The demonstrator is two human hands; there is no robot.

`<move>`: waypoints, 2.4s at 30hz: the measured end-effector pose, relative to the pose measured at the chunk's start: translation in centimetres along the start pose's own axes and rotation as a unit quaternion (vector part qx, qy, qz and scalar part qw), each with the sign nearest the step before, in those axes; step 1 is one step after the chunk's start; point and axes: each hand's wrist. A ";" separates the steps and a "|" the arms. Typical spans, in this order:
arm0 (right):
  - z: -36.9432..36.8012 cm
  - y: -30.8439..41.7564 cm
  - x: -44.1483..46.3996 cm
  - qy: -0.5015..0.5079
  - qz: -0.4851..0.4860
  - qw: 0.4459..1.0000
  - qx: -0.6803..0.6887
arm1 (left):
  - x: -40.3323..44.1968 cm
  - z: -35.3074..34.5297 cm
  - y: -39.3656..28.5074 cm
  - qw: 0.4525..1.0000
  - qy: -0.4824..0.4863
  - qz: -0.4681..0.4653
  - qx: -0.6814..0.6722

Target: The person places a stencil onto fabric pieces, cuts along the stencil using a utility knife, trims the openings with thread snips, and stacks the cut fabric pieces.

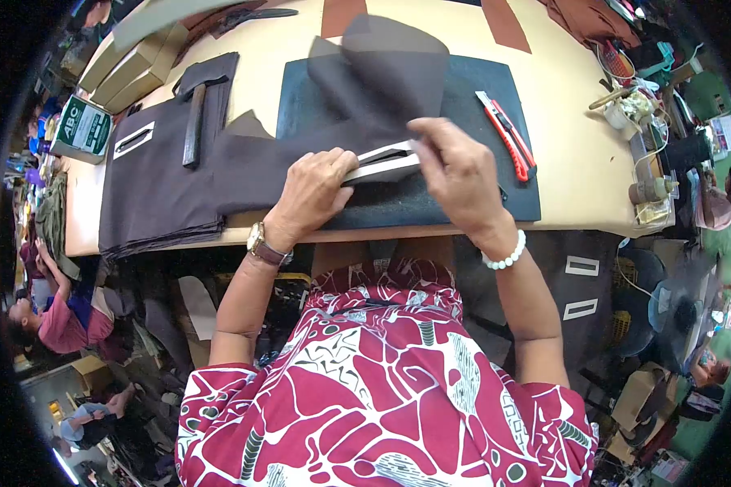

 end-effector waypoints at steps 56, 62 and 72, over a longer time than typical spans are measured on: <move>-7.1 -3.3 -1.3 0.168 0.065 0.958 -0.222 | -6.9 1.2 1.9 0.985 -0.051 0.136 -0.095; -8.7 -1.9 -1.1 0.156 0.108 0.958 -0.214 | -7.2 0.7 2.1 0.982 -0.072 0.144 -0.098; -8.9 -1.8 3.9 0.151 0.168 0.957 -0.180 | -5.9 2.0 2.1 0.985 -0.018 0.157 -0.065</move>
Point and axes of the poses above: each hand's wrist, its own x-axis towards the middle knuckle, its own z-axis out of the back of the hand, y = z × x, and after that the axes turned 9 degrees about z, right-handed
